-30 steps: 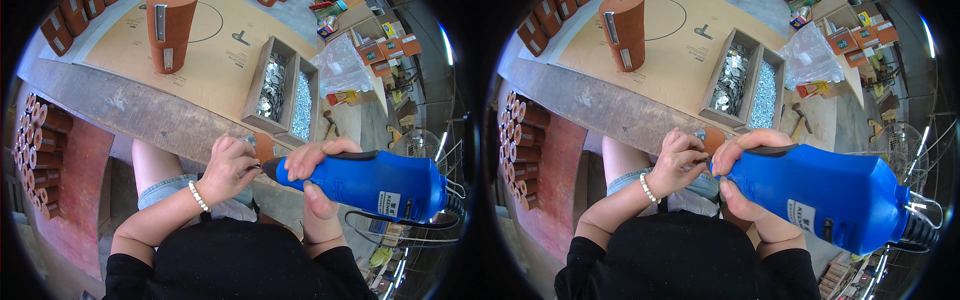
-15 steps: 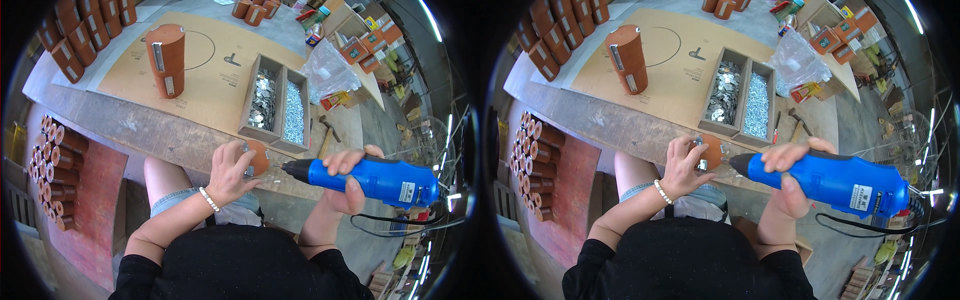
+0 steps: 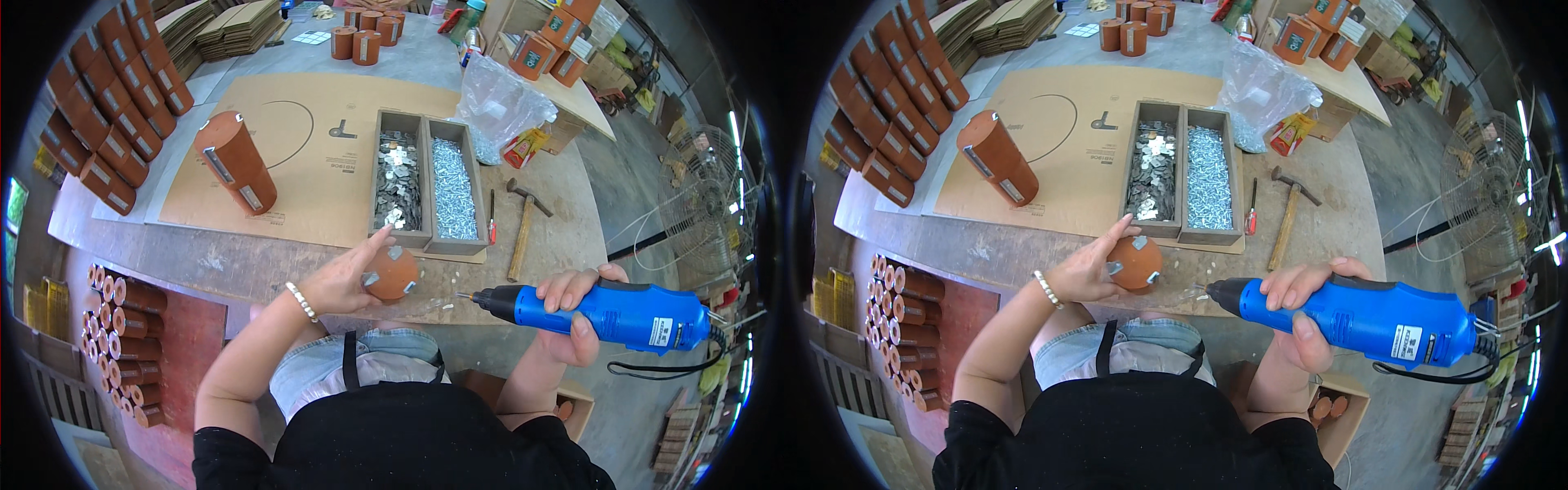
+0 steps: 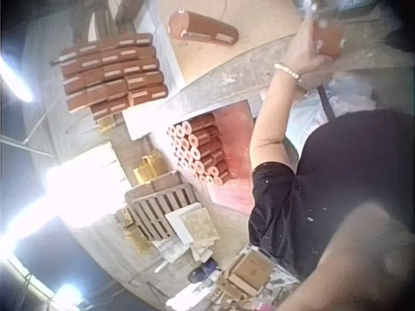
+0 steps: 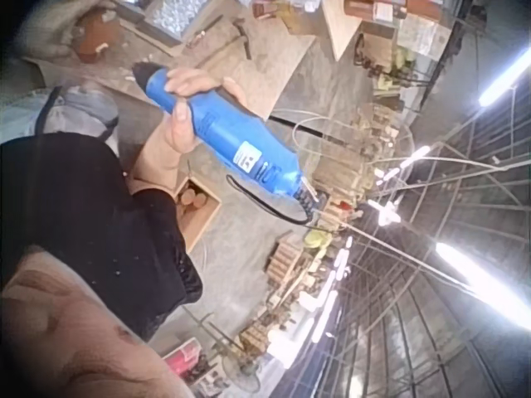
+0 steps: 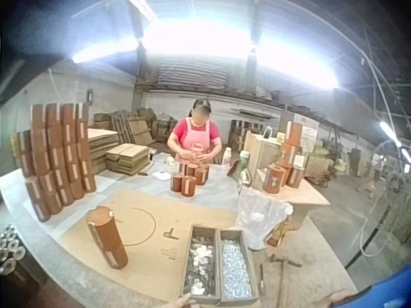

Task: Assembling small metal brackets onto cylindrical components using a hammer and an electric screwdriver.

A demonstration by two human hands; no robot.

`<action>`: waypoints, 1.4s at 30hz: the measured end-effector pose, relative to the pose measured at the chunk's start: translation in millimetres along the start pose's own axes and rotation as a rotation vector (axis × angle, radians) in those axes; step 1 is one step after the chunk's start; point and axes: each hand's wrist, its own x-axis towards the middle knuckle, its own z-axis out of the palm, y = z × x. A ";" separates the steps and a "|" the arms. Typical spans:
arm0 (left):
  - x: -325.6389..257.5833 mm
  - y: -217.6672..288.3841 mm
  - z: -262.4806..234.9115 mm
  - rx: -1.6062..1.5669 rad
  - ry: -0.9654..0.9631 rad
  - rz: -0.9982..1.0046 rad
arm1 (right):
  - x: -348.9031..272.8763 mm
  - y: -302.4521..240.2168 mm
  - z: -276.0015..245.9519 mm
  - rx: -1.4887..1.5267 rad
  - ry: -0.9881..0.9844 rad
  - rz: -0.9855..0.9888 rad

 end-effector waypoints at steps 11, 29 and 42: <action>177.5 11.9 5.6 0.523 -0.231 -0.052 | -7.7 -13.7 -23.2 0.028 0.129 -0.039; 191.1 -19.2 45.0 0.768 -0.394 0.019 | -12.1 -16.9 -47.9 0.016 0.204 -0.047; 83.9 55.4 -7.1 0.126 0.106 0.008 | -3.2 -12.2 -23.5 0.075 0.182 -0.045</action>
